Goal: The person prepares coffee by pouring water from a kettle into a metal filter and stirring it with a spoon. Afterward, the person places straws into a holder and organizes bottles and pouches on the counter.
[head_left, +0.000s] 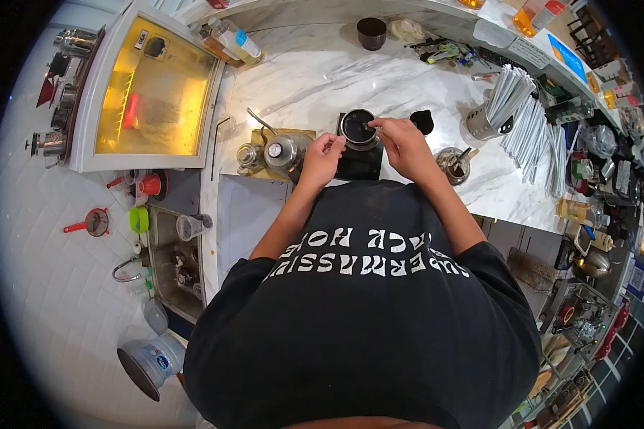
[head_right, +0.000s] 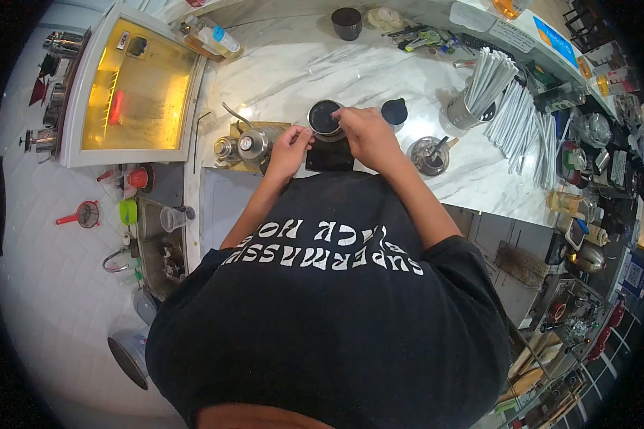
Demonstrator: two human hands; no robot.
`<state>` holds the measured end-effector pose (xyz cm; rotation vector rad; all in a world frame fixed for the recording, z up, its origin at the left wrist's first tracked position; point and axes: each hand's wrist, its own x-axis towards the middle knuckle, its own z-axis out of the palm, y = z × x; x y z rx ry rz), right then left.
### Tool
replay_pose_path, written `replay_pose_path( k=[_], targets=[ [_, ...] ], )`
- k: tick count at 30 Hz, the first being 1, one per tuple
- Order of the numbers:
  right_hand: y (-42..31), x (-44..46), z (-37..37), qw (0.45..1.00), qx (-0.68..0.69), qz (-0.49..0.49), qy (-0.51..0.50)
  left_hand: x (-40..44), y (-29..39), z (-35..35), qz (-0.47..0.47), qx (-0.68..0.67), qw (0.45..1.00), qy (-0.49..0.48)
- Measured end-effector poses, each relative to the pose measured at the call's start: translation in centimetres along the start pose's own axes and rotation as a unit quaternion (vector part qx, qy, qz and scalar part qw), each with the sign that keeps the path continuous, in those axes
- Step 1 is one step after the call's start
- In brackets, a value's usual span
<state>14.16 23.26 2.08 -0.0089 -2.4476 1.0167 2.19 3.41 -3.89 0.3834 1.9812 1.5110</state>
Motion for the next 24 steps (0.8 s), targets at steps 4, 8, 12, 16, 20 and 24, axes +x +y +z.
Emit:
replay_pose_path(
  k=[4, 8, 12, 16, 20, 24],
  targets=[
    [-0.1, 0.2, -0.1, 1.000, -0.003, 0.021, 0.006, -0.1, 0.4, -0.2, 0.000, 0.014, 1.000, -0.014],
    [-0.5, 0.2, -1.1, 0.999, -0.021, 0.036, 0.001, -0.2, 0.4, -0.1, -0.005, 0.003, 1.000, -0.011],
    [-0.8, 0.0, -0.8, 0.999, 0.000, 0.044, -0.009, -0.1, 0.2, 0.0, -0.002, -0.025, 1.000, -0.012],
    [-1.2, 0.0, -0.5, 0.999, 0.008, 0.031, 0.024, -0.1, 0.7, -0.3, -0.015, -0.016, 0.999, -0.026],
    [-1.6, -0.7, -0.8, 0.996, 0.020, 0.028, 0.083, -0.4, 0.5, -0.6, 0.005, -0.025, 0.999, -0.033],
    [-2.4, -1.3, -1.2, 0.991, 0.017, 0.099, 0.087, -1.1, 1.0, -1.4, 0.010, -0.043, 0.998, -0.040]
  ],
)
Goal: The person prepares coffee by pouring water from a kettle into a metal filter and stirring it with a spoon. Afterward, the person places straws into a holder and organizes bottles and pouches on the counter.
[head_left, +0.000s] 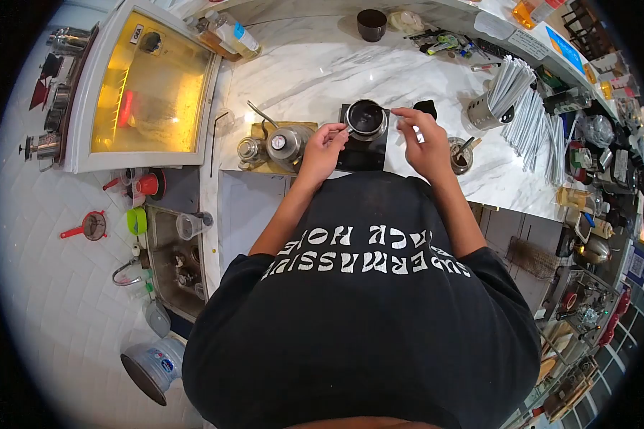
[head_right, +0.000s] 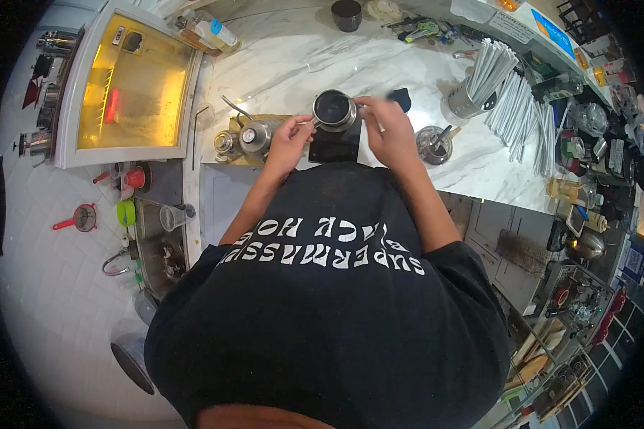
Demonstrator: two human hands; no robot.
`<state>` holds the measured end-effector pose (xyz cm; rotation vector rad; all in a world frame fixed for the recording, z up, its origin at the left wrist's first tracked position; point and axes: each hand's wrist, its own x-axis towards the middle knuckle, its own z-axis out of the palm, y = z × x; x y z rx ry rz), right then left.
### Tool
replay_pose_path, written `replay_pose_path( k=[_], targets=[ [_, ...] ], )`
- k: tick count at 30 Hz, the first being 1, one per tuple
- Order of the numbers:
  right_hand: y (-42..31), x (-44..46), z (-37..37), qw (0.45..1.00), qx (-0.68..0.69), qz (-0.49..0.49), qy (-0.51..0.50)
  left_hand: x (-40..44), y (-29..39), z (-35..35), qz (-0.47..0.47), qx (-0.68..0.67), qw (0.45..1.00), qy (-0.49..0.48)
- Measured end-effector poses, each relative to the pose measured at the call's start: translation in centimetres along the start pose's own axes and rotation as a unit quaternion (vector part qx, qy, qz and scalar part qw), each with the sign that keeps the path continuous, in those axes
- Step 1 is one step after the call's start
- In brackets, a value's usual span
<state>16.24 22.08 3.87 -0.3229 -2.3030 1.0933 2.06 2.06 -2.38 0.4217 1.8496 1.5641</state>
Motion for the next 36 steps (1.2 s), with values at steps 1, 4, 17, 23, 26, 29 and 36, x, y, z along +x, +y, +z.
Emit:
replay_pose_path(
  k=[1, 4, 17, 23, 26, 29, 36],
  targets=[
    [-0.3, 0.0, -0.2, 1.000, -0.001, -0.002, 0.000, -0.1, 0.4, -0.2, -0.004, 0.002, 1.000, -0.001],
    [-0.2, -0.2, -0.7, 0.989, 0.123, 0.062, 0.049, -0.4, 0.9, -1.3, 0.005, 0.007, 1.000, -0.005],
    [3.6, -1.9, -3.3, 0.817, 0.413, 0.257, 0.311, -1.2, 2.7, -1.2, -0.019, -0.037, 0.999, 0.019],
    [7.1, -2.2, -3.9, 0.863, 0.286, 0.263, 0.323, -2.4, 3.4, -1.6, 0.032, -0.038, 0.999, 0.004],
    [8.9, -2.4, -3.2, 0.896, 0.218, 0.256, 0.290, -2.8, 3.5, -1.8, 0.049, -0.049, 0.997, -0.015],
    [9.5, -2.3, -2.0, 0.924, 0.132, 0.260, 0.247, -3.3, 3.7, -1.7, 0.053, -0.052, 0.997, -0.035],
    [10.0, -1.3, -0.7, 0.944, -0.104, 0.270, 0.157, -5.0, 4.0, -1.1, 0.035, -0.020, 0.995, -0.088]
  ],
)
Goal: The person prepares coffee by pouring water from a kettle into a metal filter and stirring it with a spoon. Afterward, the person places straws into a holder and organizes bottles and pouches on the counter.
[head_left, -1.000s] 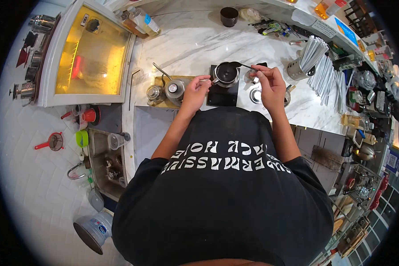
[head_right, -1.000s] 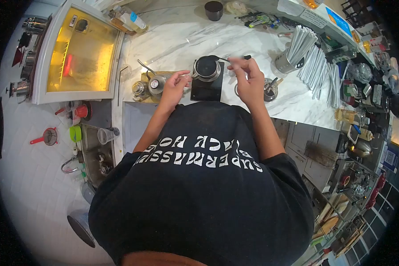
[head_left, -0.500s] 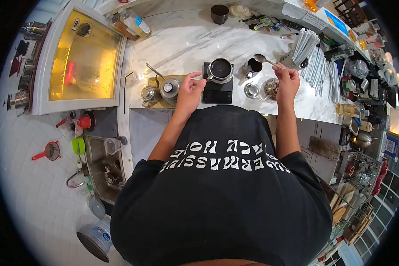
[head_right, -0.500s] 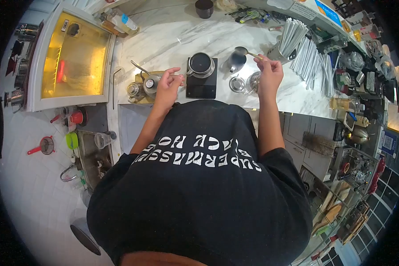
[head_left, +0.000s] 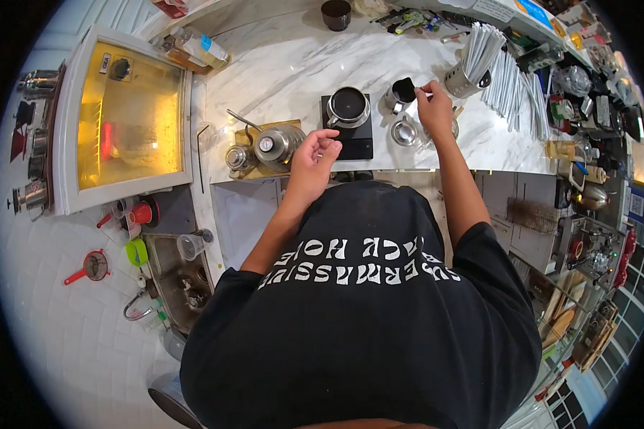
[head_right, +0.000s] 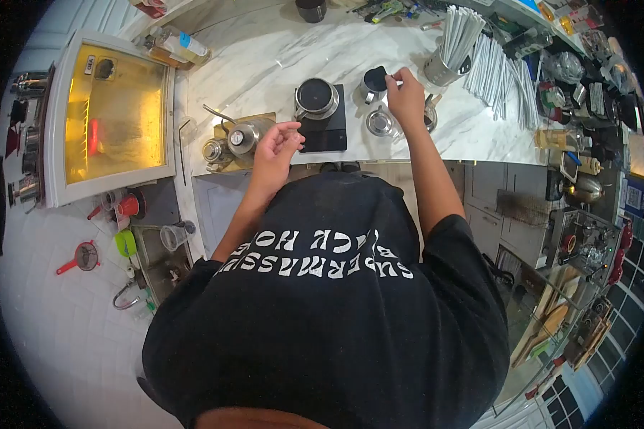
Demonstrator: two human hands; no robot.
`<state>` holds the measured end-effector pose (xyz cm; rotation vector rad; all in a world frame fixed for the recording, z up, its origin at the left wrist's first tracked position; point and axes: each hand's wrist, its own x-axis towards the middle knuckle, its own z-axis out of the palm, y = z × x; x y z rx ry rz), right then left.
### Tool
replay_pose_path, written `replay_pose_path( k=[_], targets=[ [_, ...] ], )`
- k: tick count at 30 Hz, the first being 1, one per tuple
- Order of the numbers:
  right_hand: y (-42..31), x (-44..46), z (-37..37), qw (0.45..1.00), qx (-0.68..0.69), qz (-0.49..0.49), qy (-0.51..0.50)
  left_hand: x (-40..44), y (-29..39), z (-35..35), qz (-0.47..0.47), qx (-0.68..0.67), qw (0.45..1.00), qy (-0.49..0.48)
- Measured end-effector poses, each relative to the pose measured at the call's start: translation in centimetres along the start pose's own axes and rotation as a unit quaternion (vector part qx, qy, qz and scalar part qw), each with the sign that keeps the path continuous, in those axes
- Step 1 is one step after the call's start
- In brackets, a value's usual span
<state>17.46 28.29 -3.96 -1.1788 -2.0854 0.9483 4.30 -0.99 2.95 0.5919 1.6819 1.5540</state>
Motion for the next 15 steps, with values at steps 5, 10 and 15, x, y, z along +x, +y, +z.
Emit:
replay_pose_path(
  k=[5, 10, 15],
  targets=[
    [0.1, 1.1, 0.1, 0.996, -0.067, -0.032, -0.052, -1.3, -0.9, 0.0, -0.030, 0.022, 0.999, -0.026],
    [1.6, 2.1, 0.4, 0.992, -0.079, -0.068, -0.075, -1.8, -2.1, 0.2, -0.033, 0.011, 0.998, -0.043],
    [2.0, 2.7, -0.3, 0.989, -0.086, -0.055, -0.108, -2.3, -3.0, 1.0, -0.037, 0.020, 0.998, -0.055]
  ],
)
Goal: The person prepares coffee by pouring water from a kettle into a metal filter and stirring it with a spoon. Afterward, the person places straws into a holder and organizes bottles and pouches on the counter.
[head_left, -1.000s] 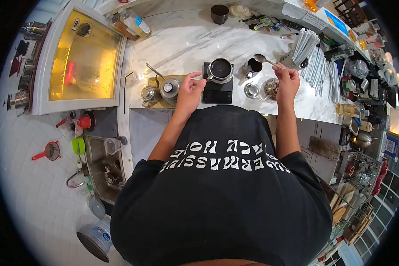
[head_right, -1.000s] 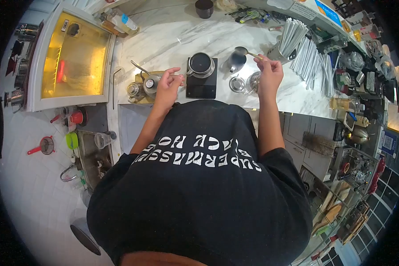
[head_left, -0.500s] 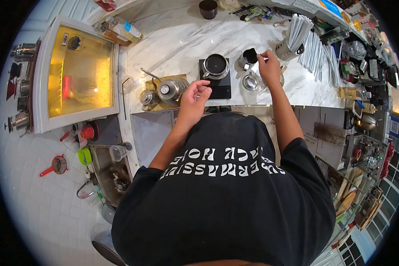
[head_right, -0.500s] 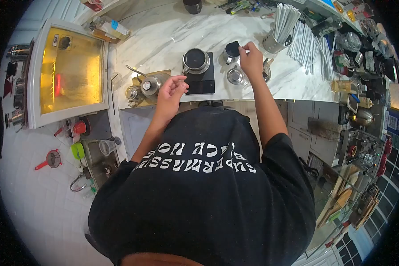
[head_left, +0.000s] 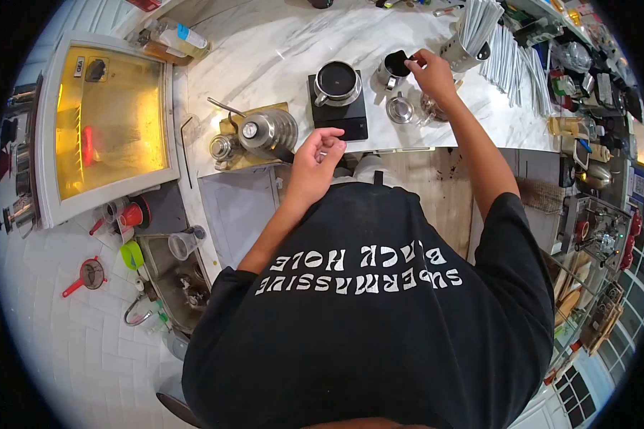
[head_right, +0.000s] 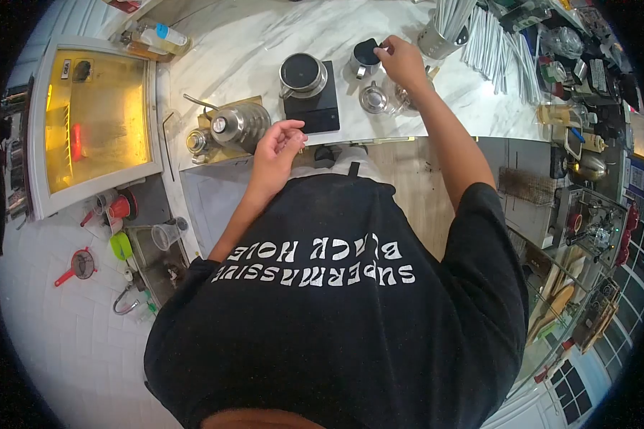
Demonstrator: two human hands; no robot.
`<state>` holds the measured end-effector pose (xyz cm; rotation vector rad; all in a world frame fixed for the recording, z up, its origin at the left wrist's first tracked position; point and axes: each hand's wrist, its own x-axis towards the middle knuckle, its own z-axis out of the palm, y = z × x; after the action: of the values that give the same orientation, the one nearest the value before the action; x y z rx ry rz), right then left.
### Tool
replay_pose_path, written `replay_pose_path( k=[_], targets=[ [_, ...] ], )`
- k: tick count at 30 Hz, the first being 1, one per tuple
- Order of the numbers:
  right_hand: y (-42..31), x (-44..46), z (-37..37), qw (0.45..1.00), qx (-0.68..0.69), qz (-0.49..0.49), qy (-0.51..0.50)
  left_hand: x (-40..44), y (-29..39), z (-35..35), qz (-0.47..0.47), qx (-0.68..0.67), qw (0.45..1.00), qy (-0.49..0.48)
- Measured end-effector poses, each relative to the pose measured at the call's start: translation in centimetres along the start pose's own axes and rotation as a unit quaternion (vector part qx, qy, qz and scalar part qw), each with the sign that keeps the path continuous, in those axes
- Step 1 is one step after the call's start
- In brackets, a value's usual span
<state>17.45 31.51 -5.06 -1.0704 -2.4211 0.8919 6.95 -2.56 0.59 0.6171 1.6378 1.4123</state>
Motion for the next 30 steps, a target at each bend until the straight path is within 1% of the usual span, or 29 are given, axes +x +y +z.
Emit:
replay_pose_path(
  k=[2, 3, 4, 7, 8, 10, 13, 14, 16, 18, 20, 22, 24, 26, 28, 30],
  targets=[
    [-0.1, 0.1, -0.3, 1.000, 0.002, 0.002, -0.009, -0.1, 0.2, 0.3, 0.008, 0.007, 1.000, 0.003],
    [0.2, 0.2, -0.1, 1.000, -0.018, 0.010, -0.008, 0.0, 0.2, 0.4, 0.010, 0.009, 1.000, 0.006],
    [-0.2, 0.2, -0.5, 0.999, -0.039, 0.018, -0.007, -0.1, 0.1, 0.6, 0.017, 0.008, 1.000, 0.014],
    [-1.4, -0.8, -2.4, 0.998, -0.042, 0.031, -0.023, -0.6, 0.3, 1.8, 0.017, 0.005, 0.999, 0.027],
    [-2.0, -1.8, -3.0, 0.999, -0.038, 0.030, -0.025, -0.9, 0.6, 2.3, 0.015, 0.005, 0.999, 0.029],
    [-2.9, -4.0, -4.3, 0.999, 0.024, -0.007, -0.023, -1.5, 0.6, 3.4, 0.010, 0.003, 0.999, 0.038],
    [-2.1, -8.3, -3.1, 0.997, 0.043, -0.033, -0.057, -2.4, -0.3, 5.3, 0.001, -0.014, 0.999, 0.051],
    [-1.7, -9.8, -2.2, 0.997, 0.055, -0.026, -0.057, -2.7, -1.0, 5.7, -0.008, -0.029, 0.997, 0.066],
    [-0.7, -12.2, -0.1, 0.995, 0.076, -0.043, -0.058, -3.3, -1.8, 6.5, -0.004, -0.030, 0.996, 0.080],
    [-0.1, -13.4, 1.7, 0.994, 0.063, -0.048, -0.073, -4.3, -1.5, 7.3, -0.040, 0.016, 0.993, 0.112],
    [0.9, -14.2, 4.0, 0.993, 0.052, -0.056, -0.085, -5.4, -1.6, 8.1, -0.044, 0.021, 0.990, 0.131],
    [1.6, -14.4, 6.0, 0.995, -0.017, -0.101, -0.016, -6.4, -2.4, 8.6, -0.050, 0.012, 0.987, 0.151],
    [1.8, -14.1, 7.0, 0.994, -0.022, -0.105, -0.022, -7.3, -4.4, 8.9, -0.050, -0.001, 0.986, 0.159],
    [1.5, -13.6, 7.5, 0.994, -0.063, -0.092, 0.021, -7.6, -5.0, 9.0, -0.046, -0.011, 0.985, 0.164],
    [1.4, -13.5, 7.9, 0.992, -0.073, -0.097, 0.028, -8.2, -5.4, 9.1, -0.061, -0.029, 0.984, 0.164],
    [1.2, -14.5, 7.7, 0.989, -0.099, -0.109, 0.029, -8.9, -5.3, 8.9, -0.070, -0.018, 0.984, 0.163]
  ],
)
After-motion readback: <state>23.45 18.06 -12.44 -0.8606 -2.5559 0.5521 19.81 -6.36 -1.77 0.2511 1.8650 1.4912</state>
